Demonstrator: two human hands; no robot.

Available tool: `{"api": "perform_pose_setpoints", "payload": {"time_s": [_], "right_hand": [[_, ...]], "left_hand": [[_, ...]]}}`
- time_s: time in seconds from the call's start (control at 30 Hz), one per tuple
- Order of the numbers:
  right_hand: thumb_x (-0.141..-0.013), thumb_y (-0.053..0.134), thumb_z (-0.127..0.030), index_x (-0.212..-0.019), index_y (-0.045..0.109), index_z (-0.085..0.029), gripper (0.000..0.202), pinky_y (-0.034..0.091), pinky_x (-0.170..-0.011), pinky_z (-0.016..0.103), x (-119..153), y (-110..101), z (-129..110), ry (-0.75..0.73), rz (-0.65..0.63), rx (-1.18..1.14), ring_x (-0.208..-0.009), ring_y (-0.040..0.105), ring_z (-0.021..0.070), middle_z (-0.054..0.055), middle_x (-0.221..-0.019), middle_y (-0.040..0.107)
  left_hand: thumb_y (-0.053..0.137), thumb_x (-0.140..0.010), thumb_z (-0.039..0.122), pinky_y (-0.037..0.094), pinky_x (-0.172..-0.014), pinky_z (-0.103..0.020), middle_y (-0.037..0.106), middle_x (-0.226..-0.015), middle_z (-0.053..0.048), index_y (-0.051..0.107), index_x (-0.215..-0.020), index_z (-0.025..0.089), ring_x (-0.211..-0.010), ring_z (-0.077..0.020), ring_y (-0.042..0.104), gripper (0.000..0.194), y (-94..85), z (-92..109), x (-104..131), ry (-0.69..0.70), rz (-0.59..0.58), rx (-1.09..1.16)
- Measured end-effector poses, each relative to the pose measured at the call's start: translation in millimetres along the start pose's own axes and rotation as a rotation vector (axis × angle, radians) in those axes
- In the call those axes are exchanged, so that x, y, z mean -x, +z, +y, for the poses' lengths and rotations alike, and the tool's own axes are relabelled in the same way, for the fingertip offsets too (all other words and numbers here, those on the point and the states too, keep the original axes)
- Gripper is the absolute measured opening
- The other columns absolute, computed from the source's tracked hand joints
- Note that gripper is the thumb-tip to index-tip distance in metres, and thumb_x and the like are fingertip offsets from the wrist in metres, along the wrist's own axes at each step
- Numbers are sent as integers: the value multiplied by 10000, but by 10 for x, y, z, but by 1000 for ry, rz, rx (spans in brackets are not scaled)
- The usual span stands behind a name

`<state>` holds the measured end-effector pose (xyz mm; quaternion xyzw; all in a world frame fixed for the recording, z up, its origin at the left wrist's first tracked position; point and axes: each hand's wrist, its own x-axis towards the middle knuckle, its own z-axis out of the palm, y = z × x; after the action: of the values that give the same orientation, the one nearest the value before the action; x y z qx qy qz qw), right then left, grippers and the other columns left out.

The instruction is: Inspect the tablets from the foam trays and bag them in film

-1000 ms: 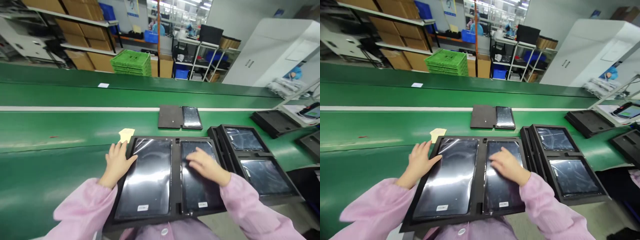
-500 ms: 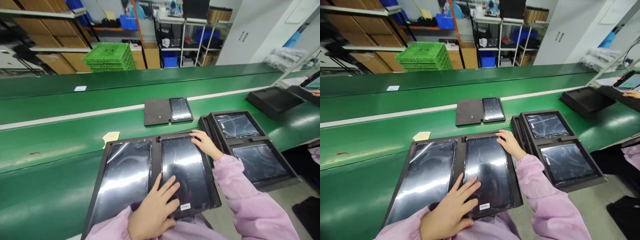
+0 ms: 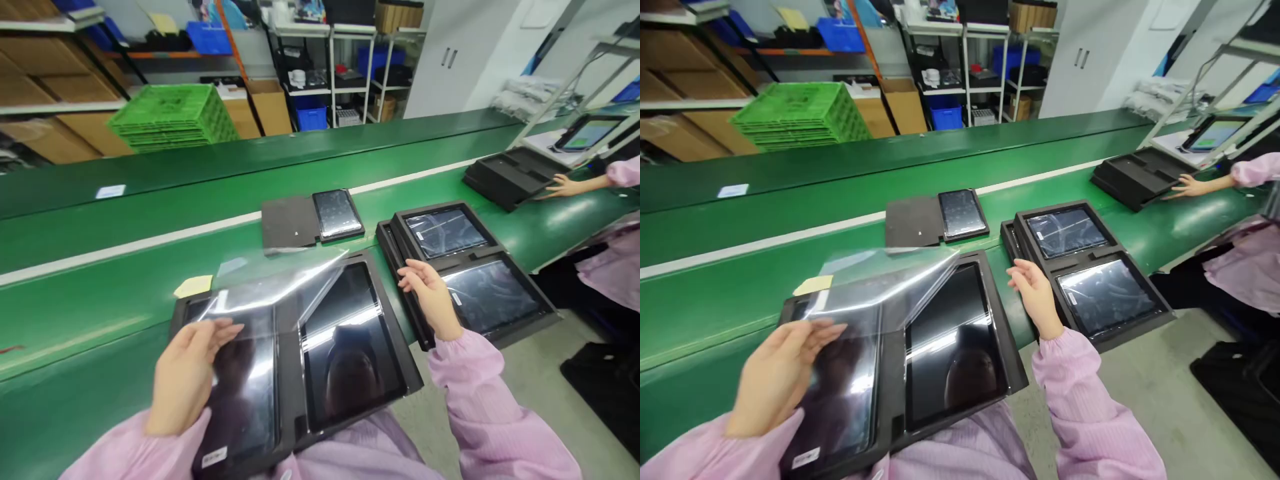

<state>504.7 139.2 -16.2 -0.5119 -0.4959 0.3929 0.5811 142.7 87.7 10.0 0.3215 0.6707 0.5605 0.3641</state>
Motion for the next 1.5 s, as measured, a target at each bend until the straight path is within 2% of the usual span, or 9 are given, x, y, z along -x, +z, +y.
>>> {"api": "perform_pose_setpoints", "payload": {"time_s": [0.17, 0.3, 0.47, 0.63, 0.73, 0.9, 1.1, 1.3, 1.5], "right_hand": [[-783, 562, -399, -996, 494, -151, 334, 446, -475, 224, 262, 36, -188, 297, -179, -199, -556, 603, 132, 49, -807, 643], [-812, 504, -416, -1282, 302, -139, 581, 481, -491, 282, 311, 308, -285, 423, -331, -57, -622, 635, 186, 99, -963, 622], [-787, 487, -104, -1282, 388, -126, 506, 470, -702, 341, 540, 624, -448, 4, -386, 602, -692, 607, 197, 40, -789, 643], [-860, 459, -195, -935, 631, -203, 188, 466, -652, 223, 962, 484, -832, -402, -1081, 306, -628, 596, 137, -8, -659, 631], [-908, 422, -252, -825, 648, -206, 245, 467, -676, 197, 1049, 277, -833, -324, -1018, 219, -674, 617, 122, 0, -706, 666], [-832, 466, -389, -1034, 572, -193, 300, 498, -625, 311, 889, 221, -321, -51, -149, 723, -673, 618, 199, 67, -867, 647], [-777, 475, -514, -1113, 558, -114, 529, 466, -686, 420, 675, 450, -73, 84, -134, 1093, -794, 620, 324, 148, -914, 637], [-615, 673, -533, -933, 604, -176, 483, 496, -737, 352, 646, 471, -309, 448, -178, 183, -832, 628, 282, 53, -807, 680], [-504, 782, -391, -922, 614, -218, 483, 530, -586, 368, 810, 786, -720, 725, 2, -63, -647, 649, 293, 39, -684, 677]], "left_hand": [[640, -707, 471, 511, -854, -396, 713, -762, 21, 516, -679, 213, -788, -211, 670, 288, -56, -37, 307, -24, -250, 211], [529, -823, 387, 513, -862, -405, 697, -1031, -26, 552, -777, 233, -992, -243, 631, 163, -1, -167, 683, 367, -821, -253], [605, -783, 254, 71, -1115, -355, 641, -1153, -49, 596, -897, 205, -1189, -179, 487, 126, 119, -216, 823, 1174, -1147, -807], [573, -770, 148, -64, -1101, -318, 659, -1123, -17, 601, -874, 197, -1177, -133, 499, 118, 118, -201, 766, 1371, -1069, -866], [529, -777, 109, -40, -1111, -348, 643, -1152, -13, 594, -880, 201, -1199, -126, 477, 153, 79, -246, 783, 1324, -1070, -857], [613, -685, 177, 230, -1049, -575, 297, -1443, -150, 582, -946, 192, -1325, -343, 233, 264, 130, -318, 893, 858, -970, -1010], [616, -630, 184, 127, -1058, -608, 115, -1488, -187, 564, -985, 160, -1351, -367, 48, 359, 209, -256, 924, 582, -973, -966], [673, -600, 218, 43, -1073, -573, 305, -1434, -195, 593, -1020, 161, -1341, -358, 192, 431, 115, -256, 794, 567, -1008, -518], [592, -670, 237, 267, -1027, -409, 605, -1117, -114, 572, -753, 173, -1116, -247, 500, 106, -557, -122, 187, 114, -370, 297]]}}
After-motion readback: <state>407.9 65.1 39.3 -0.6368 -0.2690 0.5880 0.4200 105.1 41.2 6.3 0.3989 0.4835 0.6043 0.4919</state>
